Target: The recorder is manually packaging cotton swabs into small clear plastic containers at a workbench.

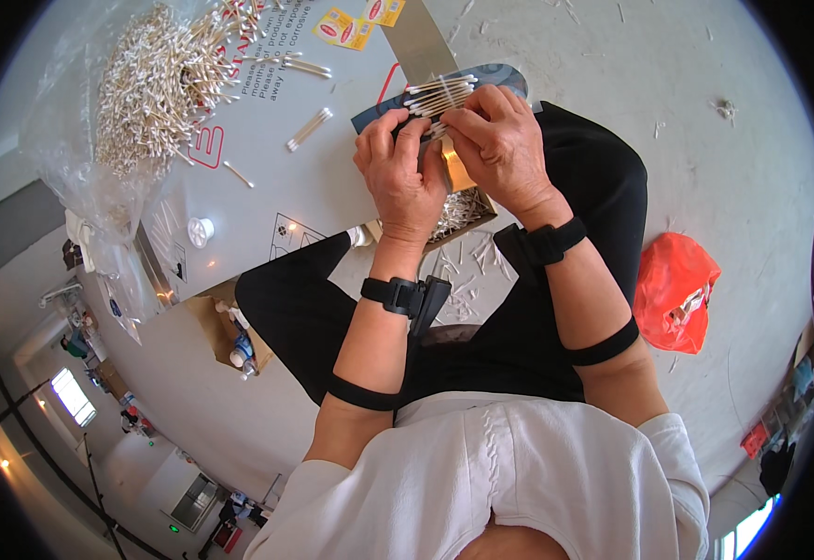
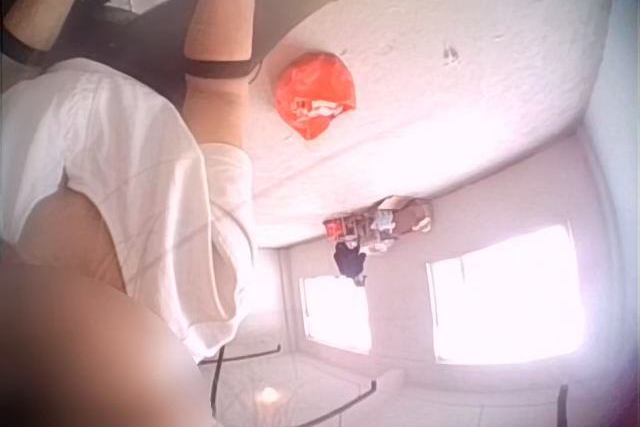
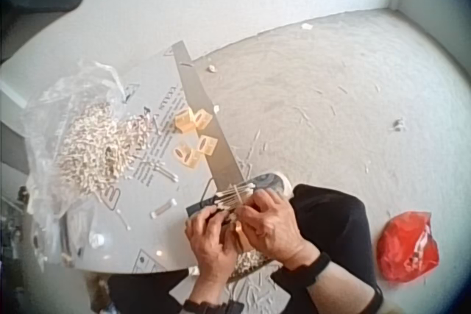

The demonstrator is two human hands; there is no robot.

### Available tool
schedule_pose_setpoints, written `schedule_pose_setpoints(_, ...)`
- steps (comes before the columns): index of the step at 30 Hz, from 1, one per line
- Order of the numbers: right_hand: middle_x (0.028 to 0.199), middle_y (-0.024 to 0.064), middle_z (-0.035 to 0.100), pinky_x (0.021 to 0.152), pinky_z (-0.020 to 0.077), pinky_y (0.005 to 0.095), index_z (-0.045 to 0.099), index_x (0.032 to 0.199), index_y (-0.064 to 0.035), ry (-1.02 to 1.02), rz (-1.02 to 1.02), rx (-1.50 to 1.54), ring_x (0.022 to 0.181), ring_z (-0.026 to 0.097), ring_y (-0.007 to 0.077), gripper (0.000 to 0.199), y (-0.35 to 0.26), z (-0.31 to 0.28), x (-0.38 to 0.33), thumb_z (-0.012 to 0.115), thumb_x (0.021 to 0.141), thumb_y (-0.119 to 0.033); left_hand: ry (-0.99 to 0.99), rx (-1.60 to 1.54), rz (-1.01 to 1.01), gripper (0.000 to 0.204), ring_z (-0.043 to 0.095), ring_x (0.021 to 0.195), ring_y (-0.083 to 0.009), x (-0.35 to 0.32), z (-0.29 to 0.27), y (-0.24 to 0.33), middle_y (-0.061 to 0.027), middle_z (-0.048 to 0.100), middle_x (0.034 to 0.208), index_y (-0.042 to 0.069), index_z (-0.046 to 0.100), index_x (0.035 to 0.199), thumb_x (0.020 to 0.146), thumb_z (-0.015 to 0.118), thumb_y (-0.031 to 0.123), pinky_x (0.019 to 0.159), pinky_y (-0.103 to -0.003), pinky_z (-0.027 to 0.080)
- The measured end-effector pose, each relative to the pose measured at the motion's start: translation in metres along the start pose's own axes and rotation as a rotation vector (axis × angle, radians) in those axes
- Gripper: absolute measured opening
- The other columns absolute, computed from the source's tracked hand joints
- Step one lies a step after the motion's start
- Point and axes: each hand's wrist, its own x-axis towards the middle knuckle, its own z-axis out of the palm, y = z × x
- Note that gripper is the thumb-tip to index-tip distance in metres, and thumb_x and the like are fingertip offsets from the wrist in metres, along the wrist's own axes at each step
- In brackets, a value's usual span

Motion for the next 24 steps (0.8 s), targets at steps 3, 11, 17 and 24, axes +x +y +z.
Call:
schedule_pose_setpoints(3,0.083,0.0052,0.056,0.072,0.0447,0.0378,0.072,0.087,-0.0116,0.007,0.005,0.003,0.083,0.058,0.0255,0.018,-0.0003,0.0005,-0.0002,0.07,0.07,-0.011,-0.001,-0.004,-0.004,0.026,0.051,0.112,-0.032,-0.0002,-0.0003,0.0009,-0.0083,0.058,0.116,0.009,0.065,0.105,0.079,0.068,0.011,0.095,-0.046,0.038)
schedule_pose_setpoints(11,0.084,0.0052,0.056,0.072,0.0448,0.0377,0.072,0.087,-0.0112,0.0,0.026,0.001,0.084,0.058,0.0255,0.018,-0.001,0.0009,-0.0006,0.069,0.069,-0.01,0.043,-0.054,-0.023,0.036,0.051,0.112,-0.032,0.0004,0.0007,-0.0031,-0.011,0.06,0.12,0.005,0.063,0.115,0.081,0.071,0.009,0.098,-0.043,0.04)
schedule_pose_setpoints(17,0.083,0.005,0.056,0.071,0.0445,0.0379,0.073,0.088,-0.0112,0.009,0.016,0.004,0.083,0.058,0.0254,0.019,-0.0014,0.0005,-0.0002,0.069,0.069,-0.009,0.025,-0.024,-0.035,0.031,0.051,0.111,-0.0313,0.0017,-0.0001,-0.0014,-0.0102,0.059,0.12,0.005,0.065,0.113,0.084,0.071,0.013,0.098,-0.043,0.04)
schedule_pose_setpoints(24,0.082,0.0049,0.056,0.071,0.044,0.0375,0.072,0.09,-0.0112,0.004,0.011,0.002,0.082,0.058,0.0252,0.02,-0.001,0.0005,0.0002,0.069,0.07,-0.011,0.022,-0.031,-0.037,0.027,0.05,0.111,-0.0321,0.0018,0.0008,-0.0007,-0.0083,0.058,0.116,0.006,0.066,0.107,0.083,0.072,0.017,0.096,-0.046,0.039)
